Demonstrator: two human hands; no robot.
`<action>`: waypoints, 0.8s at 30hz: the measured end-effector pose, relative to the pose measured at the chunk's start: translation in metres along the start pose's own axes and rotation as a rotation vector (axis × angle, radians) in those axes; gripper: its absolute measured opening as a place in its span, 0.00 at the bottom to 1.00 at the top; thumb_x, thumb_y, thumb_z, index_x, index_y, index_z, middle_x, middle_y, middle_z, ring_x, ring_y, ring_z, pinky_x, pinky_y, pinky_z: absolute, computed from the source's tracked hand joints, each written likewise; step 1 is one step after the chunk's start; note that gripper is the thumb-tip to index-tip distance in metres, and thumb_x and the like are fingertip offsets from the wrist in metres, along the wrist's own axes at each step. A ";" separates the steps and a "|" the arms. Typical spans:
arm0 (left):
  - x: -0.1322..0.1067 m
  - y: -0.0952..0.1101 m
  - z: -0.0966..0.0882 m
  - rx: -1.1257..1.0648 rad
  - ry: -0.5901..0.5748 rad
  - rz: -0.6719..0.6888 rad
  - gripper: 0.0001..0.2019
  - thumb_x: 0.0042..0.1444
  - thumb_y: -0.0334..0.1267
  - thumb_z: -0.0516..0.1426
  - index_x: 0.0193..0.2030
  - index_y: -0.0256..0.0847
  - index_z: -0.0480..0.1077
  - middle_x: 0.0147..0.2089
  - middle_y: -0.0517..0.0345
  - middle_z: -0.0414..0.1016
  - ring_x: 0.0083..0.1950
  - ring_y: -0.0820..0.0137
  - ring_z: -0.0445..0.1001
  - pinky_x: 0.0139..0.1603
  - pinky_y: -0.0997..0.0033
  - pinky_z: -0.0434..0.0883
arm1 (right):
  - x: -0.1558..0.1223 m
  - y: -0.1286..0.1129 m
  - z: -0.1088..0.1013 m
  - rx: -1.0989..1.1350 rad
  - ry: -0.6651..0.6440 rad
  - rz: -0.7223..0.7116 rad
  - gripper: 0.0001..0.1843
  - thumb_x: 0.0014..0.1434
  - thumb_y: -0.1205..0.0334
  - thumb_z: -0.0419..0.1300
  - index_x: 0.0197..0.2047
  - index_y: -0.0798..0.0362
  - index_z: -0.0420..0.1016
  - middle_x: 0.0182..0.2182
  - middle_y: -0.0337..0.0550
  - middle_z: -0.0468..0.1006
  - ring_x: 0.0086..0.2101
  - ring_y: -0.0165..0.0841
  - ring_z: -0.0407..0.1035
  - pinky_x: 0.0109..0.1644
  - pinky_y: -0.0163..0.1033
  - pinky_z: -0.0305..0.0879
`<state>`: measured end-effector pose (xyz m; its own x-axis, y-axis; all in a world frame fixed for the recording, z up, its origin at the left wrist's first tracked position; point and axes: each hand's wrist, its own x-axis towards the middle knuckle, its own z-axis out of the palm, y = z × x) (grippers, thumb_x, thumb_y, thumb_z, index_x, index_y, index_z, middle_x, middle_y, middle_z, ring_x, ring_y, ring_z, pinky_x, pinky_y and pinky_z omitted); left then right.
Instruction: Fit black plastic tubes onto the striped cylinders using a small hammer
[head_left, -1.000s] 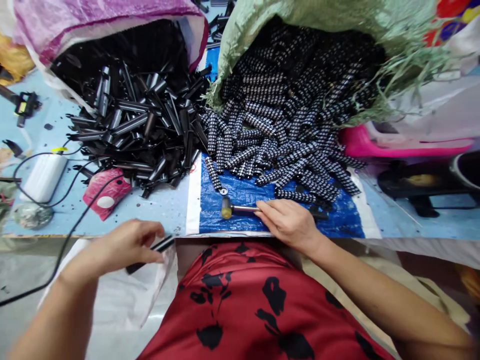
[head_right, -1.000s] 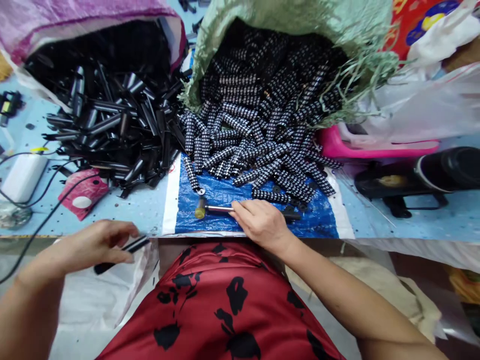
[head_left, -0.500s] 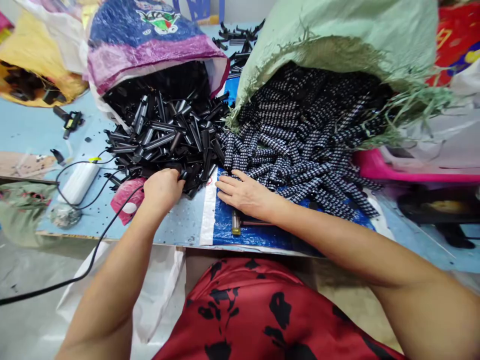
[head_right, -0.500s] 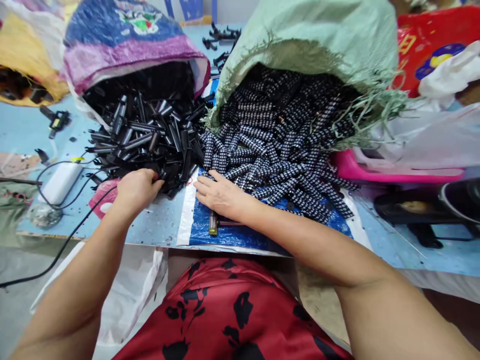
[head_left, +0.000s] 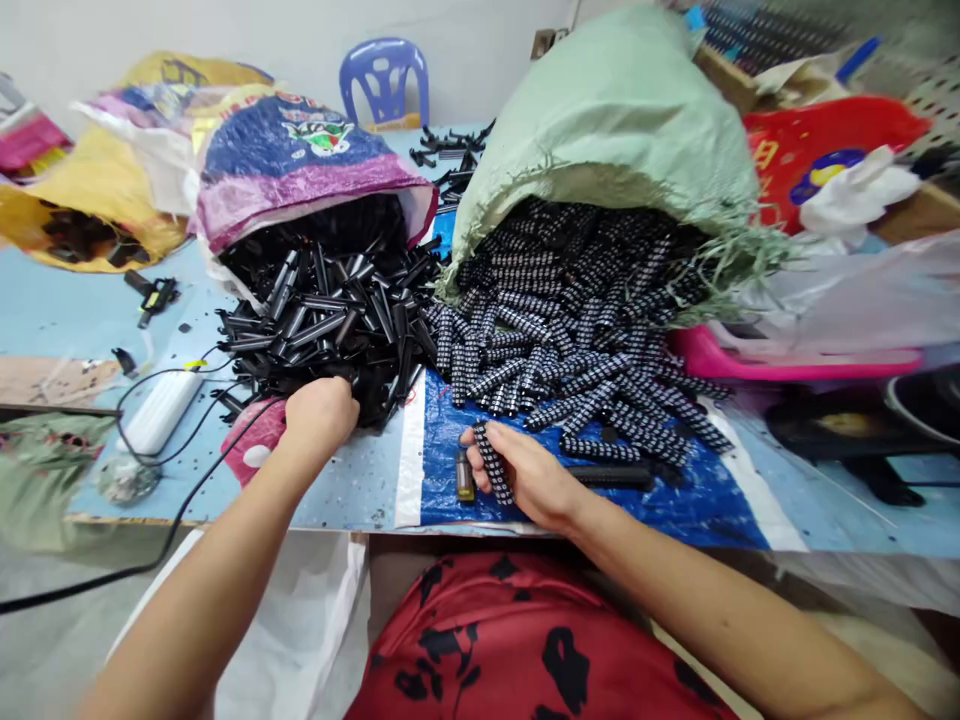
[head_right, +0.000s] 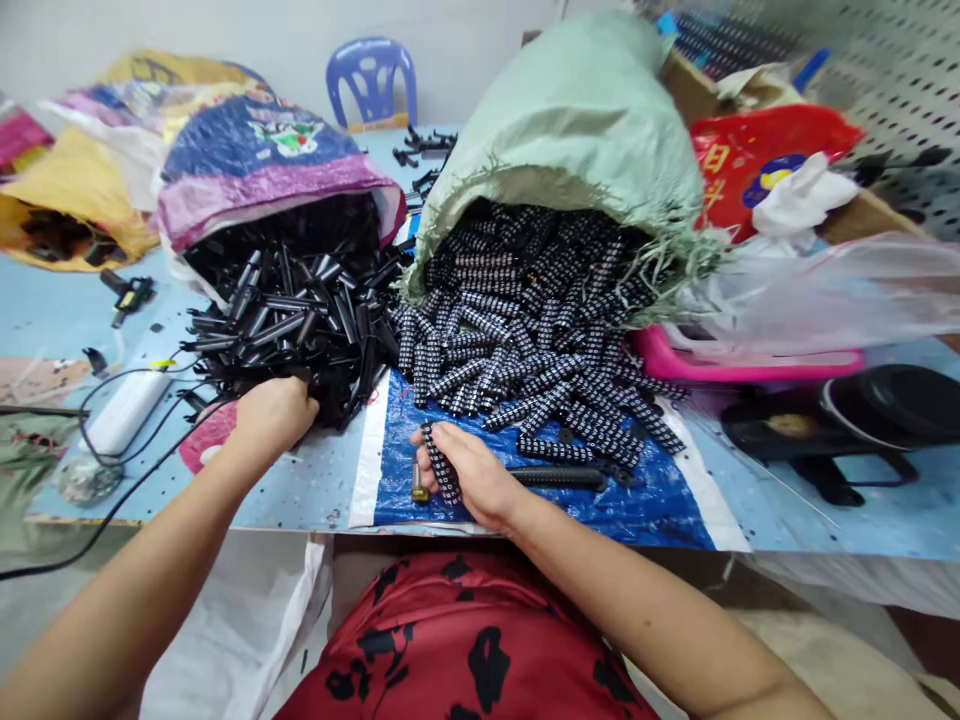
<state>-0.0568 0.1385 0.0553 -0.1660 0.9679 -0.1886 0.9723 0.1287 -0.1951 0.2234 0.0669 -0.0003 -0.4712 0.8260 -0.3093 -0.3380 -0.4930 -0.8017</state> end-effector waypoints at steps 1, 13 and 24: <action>-0.003 0.001 -0.002 0.019 0.028 0.015 0.16 0.61 0.35 0.50 0.43 0.33 0.79 0.44 0.33 0.79 0.49 0.48 0.79 0.44 0.58 0.70 | -0.002 0.000 0.000 0.031 0.020 0.009 0.30 0.62 0.35 0.64 0.47 0.56 0.74 0.31 0.38 0.73 0.27 0.26 0.68 0.30 0.32 0.66; -0.072 0.010 -0.021 -0.460 0.491 0.158 0.13 0.67 0.42 0.52 0.46 0.42 0.77 0.44 0.47 0.77 0.44 0.59 0.75 0.44 0.61 0.68 | -0.003 0.001 -0.002 0.026 0.066 -0.029 0.33 0.59 0.30 0.64 0.43 0.55 0.71 0.30 0.37 0.73 0.25 0.26 0.69 0.27 0.32 0.66; -0.108 0.104 0.043 -2.031 0.023 0.060 0.13 0.64 0.48 0.61 0.48 0.46 0.65 0.32 0.64 0.77 0.27 0.72 0.75 0.31 0.72 0.72 | -0.007 0.009 0.012 0.169 0.066 -0.013 0.31 0.62 0.29 0.59 0.48 0.50 0.71 0.21 0.29 0.65 0.16 0.23 0.54 0.19 0.31 0.54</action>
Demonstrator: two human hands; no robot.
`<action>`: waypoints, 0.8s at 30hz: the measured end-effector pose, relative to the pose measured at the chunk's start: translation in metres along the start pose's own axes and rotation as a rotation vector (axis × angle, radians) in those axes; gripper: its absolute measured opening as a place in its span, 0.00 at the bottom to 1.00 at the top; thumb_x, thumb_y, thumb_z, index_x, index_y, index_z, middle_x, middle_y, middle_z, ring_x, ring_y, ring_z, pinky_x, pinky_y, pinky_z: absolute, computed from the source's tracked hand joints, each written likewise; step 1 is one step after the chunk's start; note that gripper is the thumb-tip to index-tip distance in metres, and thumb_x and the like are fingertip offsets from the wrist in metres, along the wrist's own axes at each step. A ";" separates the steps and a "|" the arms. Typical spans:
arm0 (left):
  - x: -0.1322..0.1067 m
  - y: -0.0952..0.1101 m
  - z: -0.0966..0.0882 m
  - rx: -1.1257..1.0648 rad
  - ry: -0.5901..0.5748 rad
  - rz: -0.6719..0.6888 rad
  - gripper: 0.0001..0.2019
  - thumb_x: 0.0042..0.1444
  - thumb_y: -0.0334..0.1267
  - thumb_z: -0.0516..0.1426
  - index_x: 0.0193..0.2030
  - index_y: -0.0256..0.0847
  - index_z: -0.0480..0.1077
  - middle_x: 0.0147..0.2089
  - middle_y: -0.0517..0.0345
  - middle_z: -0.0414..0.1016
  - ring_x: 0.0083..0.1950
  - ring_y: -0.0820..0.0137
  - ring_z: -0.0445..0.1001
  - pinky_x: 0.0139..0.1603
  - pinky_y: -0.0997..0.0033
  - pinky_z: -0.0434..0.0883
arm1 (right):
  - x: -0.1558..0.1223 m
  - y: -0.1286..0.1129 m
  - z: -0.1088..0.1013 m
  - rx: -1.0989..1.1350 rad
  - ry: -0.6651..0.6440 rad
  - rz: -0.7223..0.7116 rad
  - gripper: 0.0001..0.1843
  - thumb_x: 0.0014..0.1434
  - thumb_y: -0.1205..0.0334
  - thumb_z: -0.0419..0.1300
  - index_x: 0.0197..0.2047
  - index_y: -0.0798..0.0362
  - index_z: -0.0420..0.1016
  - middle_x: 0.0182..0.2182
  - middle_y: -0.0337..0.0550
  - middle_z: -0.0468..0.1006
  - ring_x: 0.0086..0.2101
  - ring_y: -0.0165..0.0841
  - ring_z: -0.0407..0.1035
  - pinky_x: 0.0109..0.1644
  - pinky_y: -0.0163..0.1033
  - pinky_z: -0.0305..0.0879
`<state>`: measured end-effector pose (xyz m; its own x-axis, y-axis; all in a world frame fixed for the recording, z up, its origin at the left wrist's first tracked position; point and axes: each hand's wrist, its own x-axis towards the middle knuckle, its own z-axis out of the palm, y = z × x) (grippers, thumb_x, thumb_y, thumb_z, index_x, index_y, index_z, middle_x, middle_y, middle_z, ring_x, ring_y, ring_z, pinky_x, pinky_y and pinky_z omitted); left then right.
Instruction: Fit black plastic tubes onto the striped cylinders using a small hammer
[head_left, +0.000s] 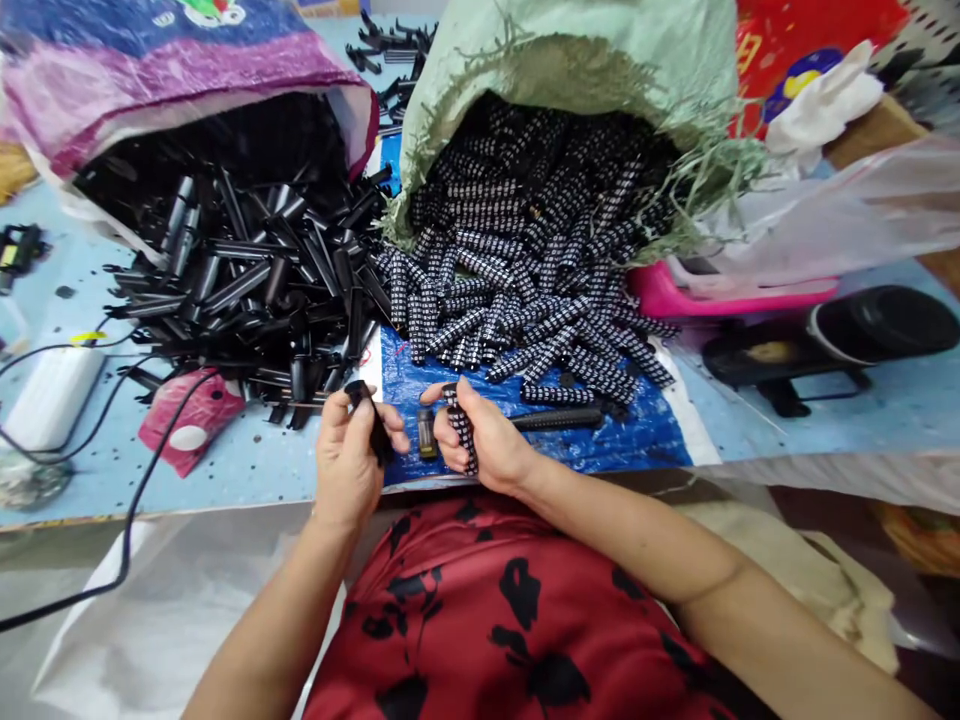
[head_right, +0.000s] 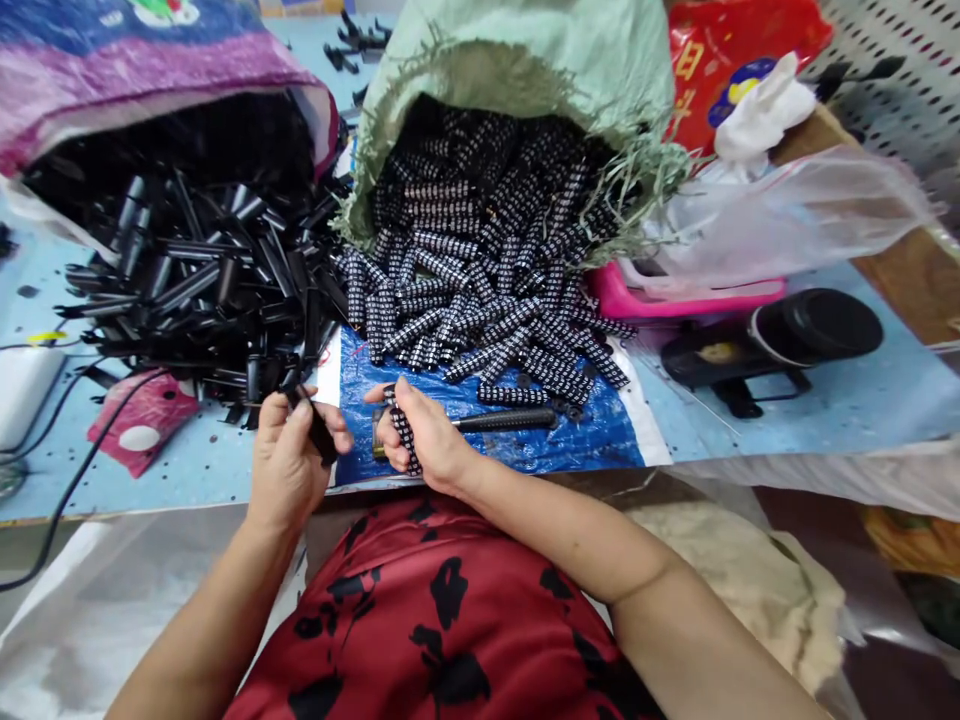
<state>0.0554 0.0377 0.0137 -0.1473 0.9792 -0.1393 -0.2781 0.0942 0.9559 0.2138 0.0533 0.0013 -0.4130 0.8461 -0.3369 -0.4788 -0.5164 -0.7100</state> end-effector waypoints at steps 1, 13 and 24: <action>-0.002 -0.001 0.003 0.055 -0.013 -0.009 0.14 0.65 0.50 0.60 0.49 0.47 0.65 0.30 0.65 0.76 0.22 0.75 0.70 0.26 0.75 0.68 | 0.001 0.000 0.001 0.029 0.035 -0.022 0.31 0.61 0.30 0.61 0.47 0.50 0.71 0.23 0.31 0.68 0.19 0.25 0.59 0.22 0.32 0.60; -0.013 -0.008 0.010 0.404 -0.059 -0.053 0.15 0.54 0.49 0.69 0.40 0.40 0.79 0.36 0.57 0.79 0.35 0.68 0.73 0.39 0.69 0.73 | -0.003 -0.003 -0.032 -0.974 -0.178 -0.724 0.62 0.55 0.32 0.69 0.80 0.48 0.44 0.77 0.59 0.45 0.75 0.52 0.45 0.73 0.58 0.60; -0.022 -0.002 0.021 0.418 -0.019 0.035 0.24 0.67 0.61 0.55 0.47 0.41 0.79 0.42 0.53 0.80 0.42 0.68 0.75 0.45 0.69 0.73 | -0.018 -0.015 -0.033 -1.342 -0.251 -1.204 0.54 0.64 0.48 0.68 0.80 0.59 0.44 0.67 0.66 0.66 0.70 0.48 0.60 0.72 0.53 0.66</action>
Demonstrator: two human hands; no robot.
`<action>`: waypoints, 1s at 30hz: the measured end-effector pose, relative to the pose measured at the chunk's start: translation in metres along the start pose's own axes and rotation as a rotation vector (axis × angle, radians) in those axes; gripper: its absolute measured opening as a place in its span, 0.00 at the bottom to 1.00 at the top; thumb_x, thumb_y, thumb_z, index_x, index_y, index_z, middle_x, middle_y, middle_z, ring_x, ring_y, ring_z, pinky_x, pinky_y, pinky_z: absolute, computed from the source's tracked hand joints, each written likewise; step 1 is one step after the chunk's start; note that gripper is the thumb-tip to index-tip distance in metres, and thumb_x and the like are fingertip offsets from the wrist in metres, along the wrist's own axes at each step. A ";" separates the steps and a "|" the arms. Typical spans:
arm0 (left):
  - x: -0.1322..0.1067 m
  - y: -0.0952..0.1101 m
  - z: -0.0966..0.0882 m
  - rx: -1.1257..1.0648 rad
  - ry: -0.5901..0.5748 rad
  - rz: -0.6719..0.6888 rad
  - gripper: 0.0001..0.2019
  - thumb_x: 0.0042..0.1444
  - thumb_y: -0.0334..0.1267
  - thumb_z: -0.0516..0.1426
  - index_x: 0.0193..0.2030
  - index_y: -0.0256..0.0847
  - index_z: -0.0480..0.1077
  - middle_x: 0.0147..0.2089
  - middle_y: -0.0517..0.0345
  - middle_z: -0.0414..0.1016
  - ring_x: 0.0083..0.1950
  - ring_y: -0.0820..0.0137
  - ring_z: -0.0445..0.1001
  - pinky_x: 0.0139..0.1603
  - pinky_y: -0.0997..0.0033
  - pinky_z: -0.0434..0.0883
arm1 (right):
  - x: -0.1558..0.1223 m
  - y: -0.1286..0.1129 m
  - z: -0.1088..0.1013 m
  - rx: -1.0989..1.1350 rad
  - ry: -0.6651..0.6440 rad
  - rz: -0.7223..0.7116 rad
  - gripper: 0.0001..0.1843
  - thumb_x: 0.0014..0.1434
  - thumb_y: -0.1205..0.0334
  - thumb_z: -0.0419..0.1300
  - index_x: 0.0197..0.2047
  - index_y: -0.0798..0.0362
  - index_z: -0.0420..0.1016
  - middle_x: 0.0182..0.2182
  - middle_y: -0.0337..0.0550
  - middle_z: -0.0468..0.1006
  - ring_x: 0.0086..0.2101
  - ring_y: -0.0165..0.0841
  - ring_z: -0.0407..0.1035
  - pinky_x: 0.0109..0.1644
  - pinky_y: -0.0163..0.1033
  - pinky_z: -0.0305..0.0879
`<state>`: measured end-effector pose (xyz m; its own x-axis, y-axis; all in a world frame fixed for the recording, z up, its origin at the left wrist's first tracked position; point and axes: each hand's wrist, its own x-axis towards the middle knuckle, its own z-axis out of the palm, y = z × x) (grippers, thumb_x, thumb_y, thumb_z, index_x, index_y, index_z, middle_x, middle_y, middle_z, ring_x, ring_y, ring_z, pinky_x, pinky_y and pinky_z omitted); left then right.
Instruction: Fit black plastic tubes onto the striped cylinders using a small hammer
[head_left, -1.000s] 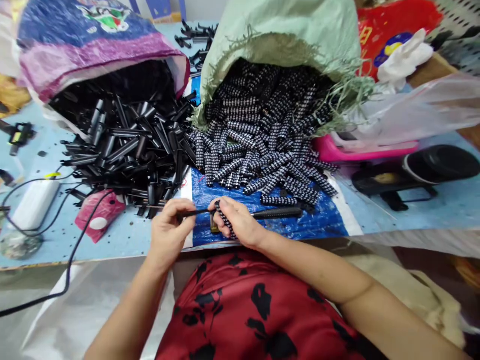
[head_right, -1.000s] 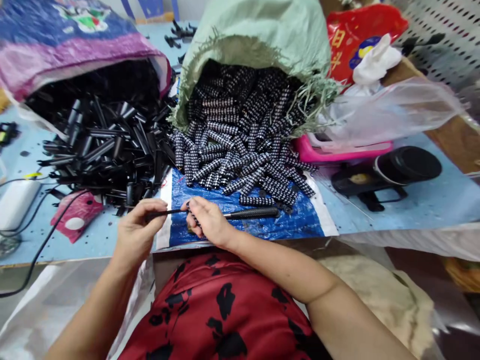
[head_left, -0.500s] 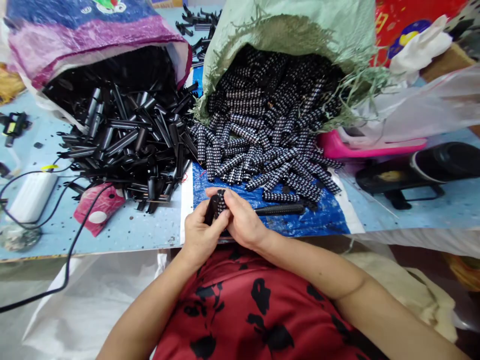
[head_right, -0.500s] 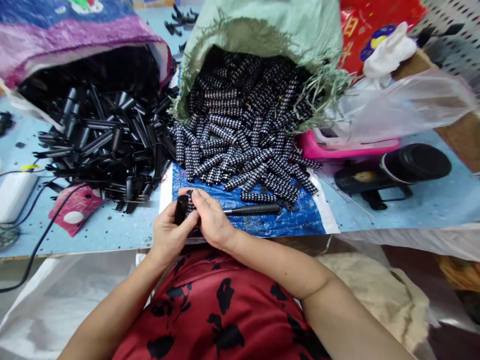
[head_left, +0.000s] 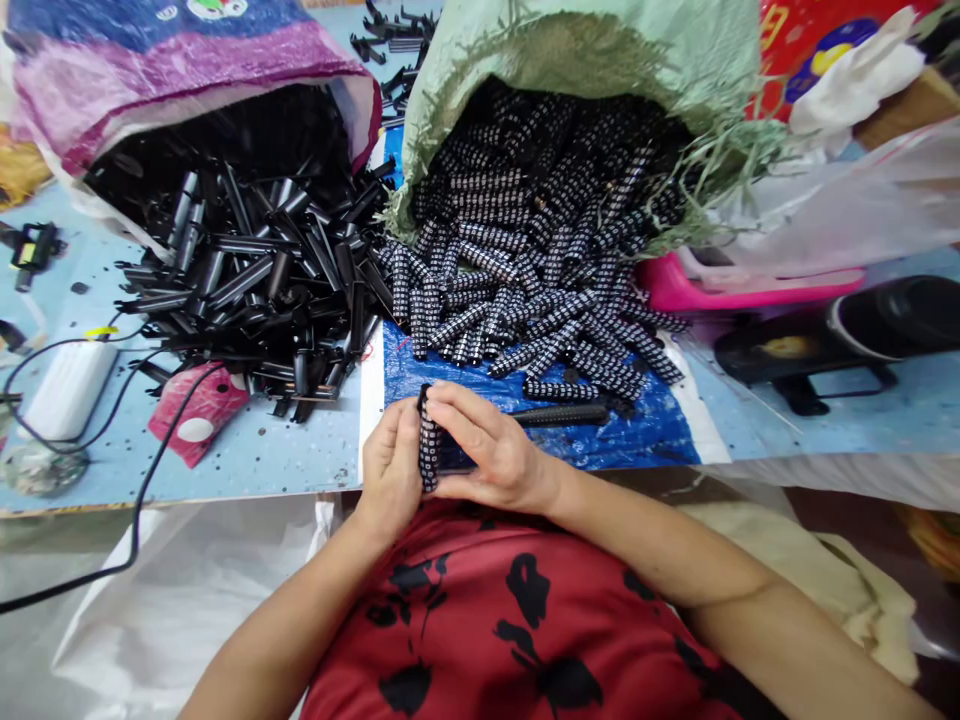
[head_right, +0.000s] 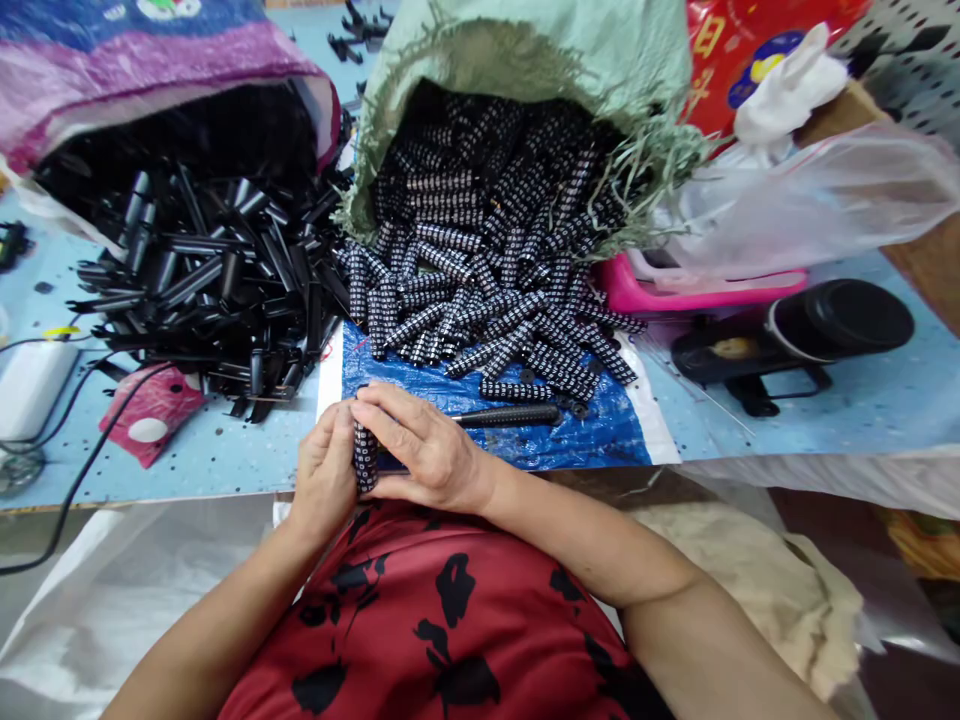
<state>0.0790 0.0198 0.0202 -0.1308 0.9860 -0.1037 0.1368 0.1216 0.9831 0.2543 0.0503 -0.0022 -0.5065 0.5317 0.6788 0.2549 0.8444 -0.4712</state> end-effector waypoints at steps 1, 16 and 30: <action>0.000 -0.001 0.000 -0.031 -0.006 -0.007 0.23 0.67 0.60 0.56 0.49 0.42 0.79 0.47 0.53 0.81 0.46 0.66 0.76 0.51 0.68 0.73 | 0.000 -0.001 0.001 -0.020 0.011 -0.001 0.54 0.64 0.49 0.68 0.80 0.60 0.44 0.66 0.66 0.66 0.70 0.48 0.60 0.72 0.53 0.66; 0.004 -0.011 -0.009 -0.620 -0.235 -0.487 0.22 0.49 0.49 0.74 0.45 0.39 0.80 0.34 0.54 0.82 0.34 0.65 0.81 0.38 0.66 0.79 | -0.013 0.006 0.001 0.064 -0.059 0.018 0.51 0.63 0.49 0.70 0.78 0.62 0.51 0.68 0.69 0.64 0.71 0.47 0.59 0.73 0.51 0.64; 0.038 -0.037 -0.059 0.682 -0.114 0.203 0.11 0.56 0.44 0.67 0.42 0.41 0.81 0.37 0.55 0.78 0.36 0.68 0.73 0.41 0.68 0.67 | -0.044 0.010 -0.024 -0.520 -0.197 0.264 0.08 0.72 0.64 0.58 0.47 0.59 0.76 0.36 0.49 0.80 0.36 0.37 0.73 0.40 0.43 0.70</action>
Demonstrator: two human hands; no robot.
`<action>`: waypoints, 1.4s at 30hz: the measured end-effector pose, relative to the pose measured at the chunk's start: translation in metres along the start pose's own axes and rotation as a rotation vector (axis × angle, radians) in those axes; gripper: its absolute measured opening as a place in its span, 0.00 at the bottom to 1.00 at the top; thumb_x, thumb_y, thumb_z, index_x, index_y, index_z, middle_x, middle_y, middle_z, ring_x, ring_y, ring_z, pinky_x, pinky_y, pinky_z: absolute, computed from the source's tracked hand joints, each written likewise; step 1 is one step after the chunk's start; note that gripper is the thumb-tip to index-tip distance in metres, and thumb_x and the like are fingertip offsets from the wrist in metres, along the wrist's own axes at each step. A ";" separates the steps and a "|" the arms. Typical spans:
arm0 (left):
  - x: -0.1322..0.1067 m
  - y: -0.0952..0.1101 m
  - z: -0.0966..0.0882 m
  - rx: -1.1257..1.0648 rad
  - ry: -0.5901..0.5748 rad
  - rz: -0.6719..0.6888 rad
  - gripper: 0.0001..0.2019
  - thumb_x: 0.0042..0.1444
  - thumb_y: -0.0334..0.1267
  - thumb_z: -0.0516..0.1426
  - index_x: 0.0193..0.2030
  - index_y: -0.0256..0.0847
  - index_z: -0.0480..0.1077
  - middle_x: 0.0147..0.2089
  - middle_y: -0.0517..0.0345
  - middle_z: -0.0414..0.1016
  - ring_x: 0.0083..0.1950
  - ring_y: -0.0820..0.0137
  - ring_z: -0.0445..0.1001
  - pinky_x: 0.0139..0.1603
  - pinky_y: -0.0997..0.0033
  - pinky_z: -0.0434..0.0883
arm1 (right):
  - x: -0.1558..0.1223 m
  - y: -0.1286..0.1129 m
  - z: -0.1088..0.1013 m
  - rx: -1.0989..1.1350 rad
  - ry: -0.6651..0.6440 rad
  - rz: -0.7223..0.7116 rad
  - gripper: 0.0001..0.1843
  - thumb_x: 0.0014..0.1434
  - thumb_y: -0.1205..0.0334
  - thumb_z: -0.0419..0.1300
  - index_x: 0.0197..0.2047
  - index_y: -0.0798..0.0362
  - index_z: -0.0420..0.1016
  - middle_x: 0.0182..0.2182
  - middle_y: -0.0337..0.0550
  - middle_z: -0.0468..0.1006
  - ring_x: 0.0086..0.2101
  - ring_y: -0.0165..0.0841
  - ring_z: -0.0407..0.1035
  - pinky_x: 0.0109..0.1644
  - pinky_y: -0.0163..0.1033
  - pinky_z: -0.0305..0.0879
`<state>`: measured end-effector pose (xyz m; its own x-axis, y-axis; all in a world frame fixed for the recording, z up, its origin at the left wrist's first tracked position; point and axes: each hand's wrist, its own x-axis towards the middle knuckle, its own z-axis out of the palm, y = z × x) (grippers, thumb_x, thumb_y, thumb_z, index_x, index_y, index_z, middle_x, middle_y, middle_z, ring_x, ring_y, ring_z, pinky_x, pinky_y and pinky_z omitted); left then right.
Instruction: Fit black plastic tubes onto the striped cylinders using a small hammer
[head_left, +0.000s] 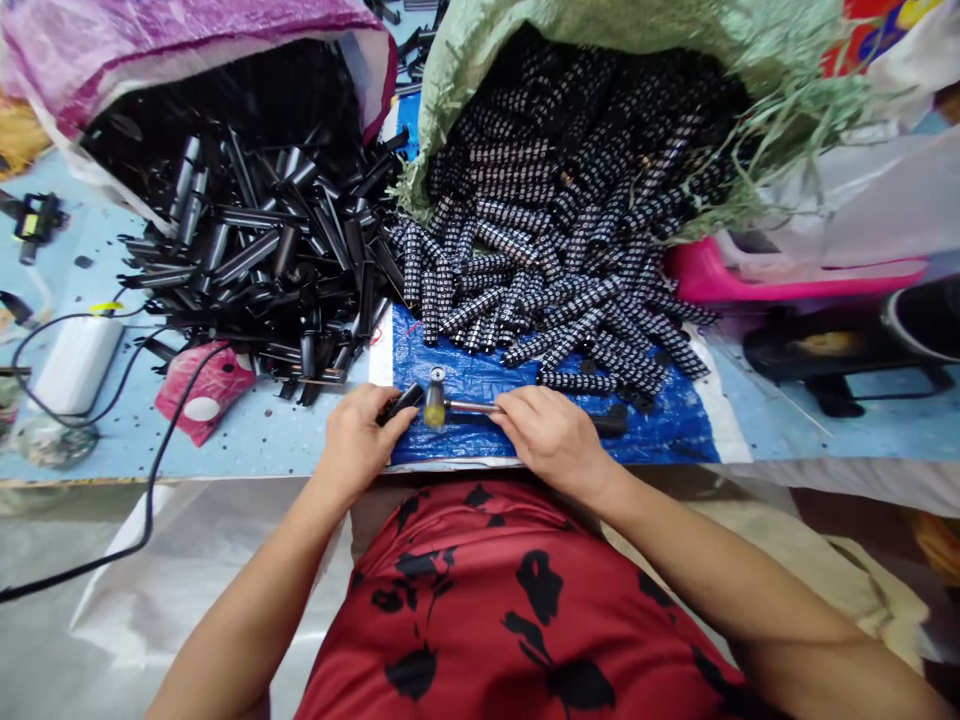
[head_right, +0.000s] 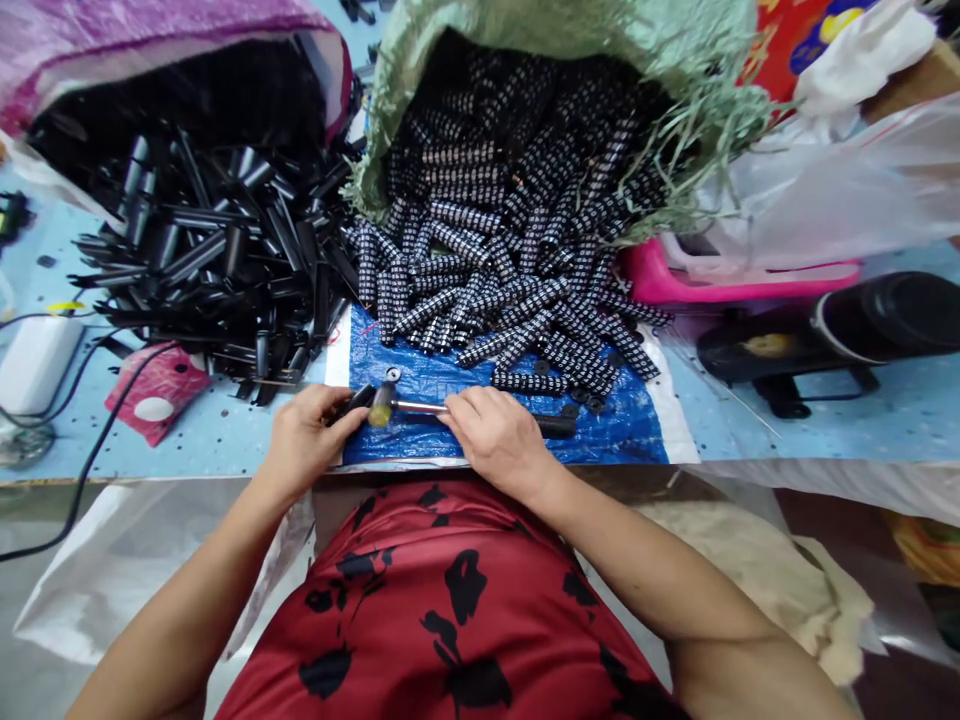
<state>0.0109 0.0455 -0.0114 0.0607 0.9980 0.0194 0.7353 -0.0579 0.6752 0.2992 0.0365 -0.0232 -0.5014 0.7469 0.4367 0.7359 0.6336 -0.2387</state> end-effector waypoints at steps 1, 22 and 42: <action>0.003 -0.001 -0.002 0.032 -0.053 -0.018 0.12 0.55 0.45 0.68 0.41 0.41 0.81 0.35 0.56 0.78 0.35 0.68 0.72 0.39 0.68 0.65 | 0.003 -0.003 -0.001 0.042 0.048 0.000 0.09 0.72 0.64 0.57 0.49 0.60 0.76 0.36 0.49 0.79 0.36 0.36 0.72 0.41 0.42 0.70; 0.036 0.003 -0.009 -0.017 -0.369 -0.214 0.18 0.44 0.47 0.71 0.30 0.40 0.68 0.25 0.65 0.68 0.27 0.73 0.63 0.30 0.71 0.56 | 0.028 -0.034 -0.010 0.317 0.132 -0.155 0.13 0.75 0.63 0.51 0.51 0.59 0.74 0.34 0.46 0.78 0.33 0.33 0.70 0.40 0.37 0.66; 0.003 -0.051 -0.080 0.727 -0.023 0.191 0.15 0.66 0.38 0.51 0.46 0.42 0.80 0.36 0.46 0.75 0.37 0.58 0.74 0.32 0.63 0.60 | 0.030 -0.001 0.012 -0.006 -0.013 -0.070 0.13 0.71 0.54 0.61 0.46 0.56 0.79 0.41 0.48 0.81 0.41 0.38 0.70 0.43 0.44 0.60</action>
<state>-0.0807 0.0541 0.0131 0.2400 0.9685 0.0662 0.9706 -0.2409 0.0044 0.2785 0.0607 -0.0201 -0.5576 0.7033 0.4411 0.7015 0.6833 -0.2026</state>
